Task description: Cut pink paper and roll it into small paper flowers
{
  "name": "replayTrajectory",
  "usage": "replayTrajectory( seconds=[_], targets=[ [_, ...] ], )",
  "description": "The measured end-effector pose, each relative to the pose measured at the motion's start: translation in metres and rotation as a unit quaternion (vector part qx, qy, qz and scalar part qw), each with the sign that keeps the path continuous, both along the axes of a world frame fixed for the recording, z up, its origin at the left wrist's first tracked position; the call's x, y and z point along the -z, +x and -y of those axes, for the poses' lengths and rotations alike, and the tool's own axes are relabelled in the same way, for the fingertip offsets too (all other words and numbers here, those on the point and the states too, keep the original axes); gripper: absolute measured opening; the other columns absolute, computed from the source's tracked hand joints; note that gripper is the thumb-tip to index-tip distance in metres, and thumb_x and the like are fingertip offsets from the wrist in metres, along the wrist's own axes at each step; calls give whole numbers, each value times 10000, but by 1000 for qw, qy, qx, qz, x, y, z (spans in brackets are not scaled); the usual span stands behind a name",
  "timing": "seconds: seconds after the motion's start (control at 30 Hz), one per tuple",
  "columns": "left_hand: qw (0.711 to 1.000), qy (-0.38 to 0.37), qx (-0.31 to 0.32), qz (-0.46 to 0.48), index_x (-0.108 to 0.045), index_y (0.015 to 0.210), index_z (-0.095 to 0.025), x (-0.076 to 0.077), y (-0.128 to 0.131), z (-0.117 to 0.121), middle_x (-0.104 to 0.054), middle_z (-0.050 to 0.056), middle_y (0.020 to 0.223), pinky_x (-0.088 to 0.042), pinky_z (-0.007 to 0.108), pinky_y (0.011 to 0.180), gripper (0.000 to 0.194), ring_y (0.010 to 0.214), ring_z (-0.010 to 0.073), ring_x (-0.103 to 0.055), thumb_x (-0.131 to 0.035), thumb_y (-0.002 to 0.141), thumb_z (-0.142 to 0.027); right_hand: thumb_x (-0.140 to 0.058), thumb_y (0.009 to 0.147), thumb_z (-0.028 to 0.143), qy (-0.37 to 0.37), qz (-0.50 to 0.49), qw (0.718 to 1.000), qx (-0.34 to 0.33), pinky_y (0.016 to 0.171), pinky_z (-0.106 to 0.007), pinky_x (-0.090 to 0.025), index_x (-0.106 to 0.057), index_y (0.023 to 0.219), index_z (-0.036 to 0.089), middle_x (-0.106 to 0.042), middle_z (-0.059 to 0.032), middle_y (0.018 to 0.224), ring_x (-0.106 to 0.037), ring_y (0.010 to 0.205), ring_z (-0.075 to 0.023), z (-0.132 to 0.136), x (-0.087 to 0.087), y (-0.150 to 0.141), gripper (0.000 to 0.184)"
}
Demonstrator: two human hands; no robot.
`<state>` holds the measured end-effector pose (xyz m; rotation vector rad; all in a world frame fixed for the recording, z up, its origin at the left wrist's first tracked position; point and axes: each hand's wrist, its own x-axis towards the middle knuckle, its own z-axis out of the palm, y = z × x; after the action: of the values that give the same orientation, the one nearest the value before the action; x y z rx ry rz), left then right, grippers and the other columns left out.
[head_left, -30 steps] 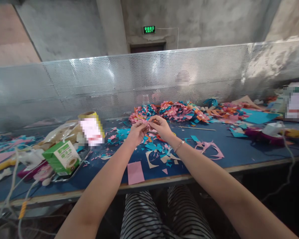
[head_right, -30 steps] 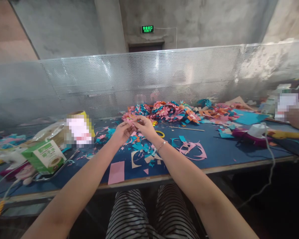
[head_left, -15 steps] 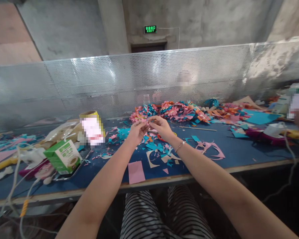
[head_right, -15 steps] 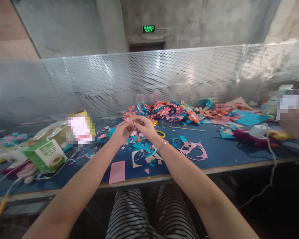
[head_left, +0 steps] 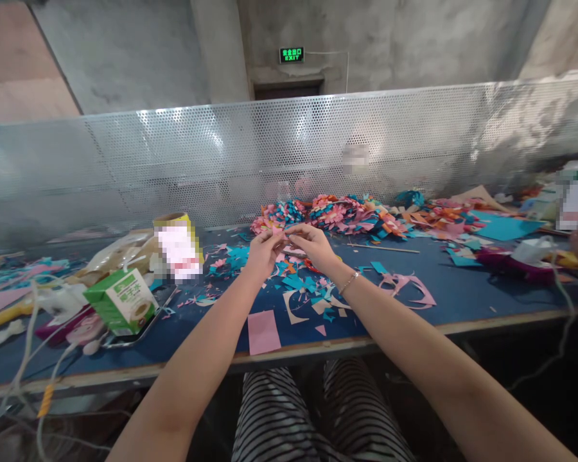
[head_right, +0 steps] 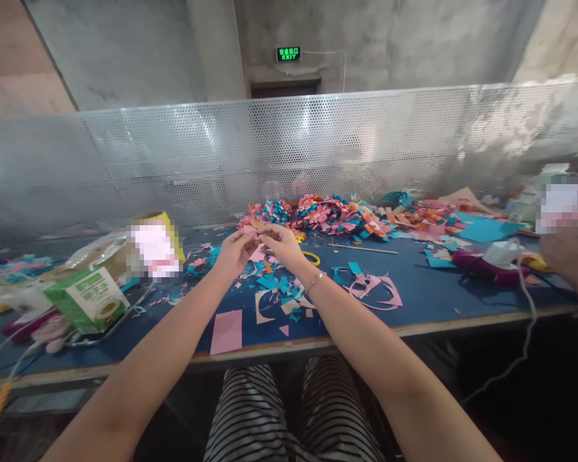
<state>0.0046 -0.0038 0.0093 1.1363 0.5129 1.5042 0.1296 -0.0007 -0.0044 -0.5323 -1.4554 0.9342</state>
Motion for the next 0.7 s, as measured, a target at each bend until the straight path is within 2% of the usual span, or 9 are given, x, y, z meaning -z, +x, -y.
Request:
replayTrajectory(
  seconds=[0.43, 0.7],
  targets=[
    [998, 55, -33, -27, -593, 628, -145, 5, -3, -7, -593, -5, 608, -441, 249, 646, 128, 595, 89, -558, -695, 559, -176, -648, 636, 299, -72, -65, 994, -57, 642, -233, -469, -648, 789, 187, -639, -13, 746, -596, 698, -109, -5, 2, -1, 190],
    [993, 73, -72, -52, -590, 671, -144, 6, -3, -10, -600, 0, 671, -453, 267, 682, 144, 630, 95, -570, -683, 566, -180, -633, 655, 287, -58, -48, 996, -47, 665, -242, -482, -631, 847, 205, -640, -3, 777, -596, 697, -100, -4, 2, -1, 209]
  ],
)
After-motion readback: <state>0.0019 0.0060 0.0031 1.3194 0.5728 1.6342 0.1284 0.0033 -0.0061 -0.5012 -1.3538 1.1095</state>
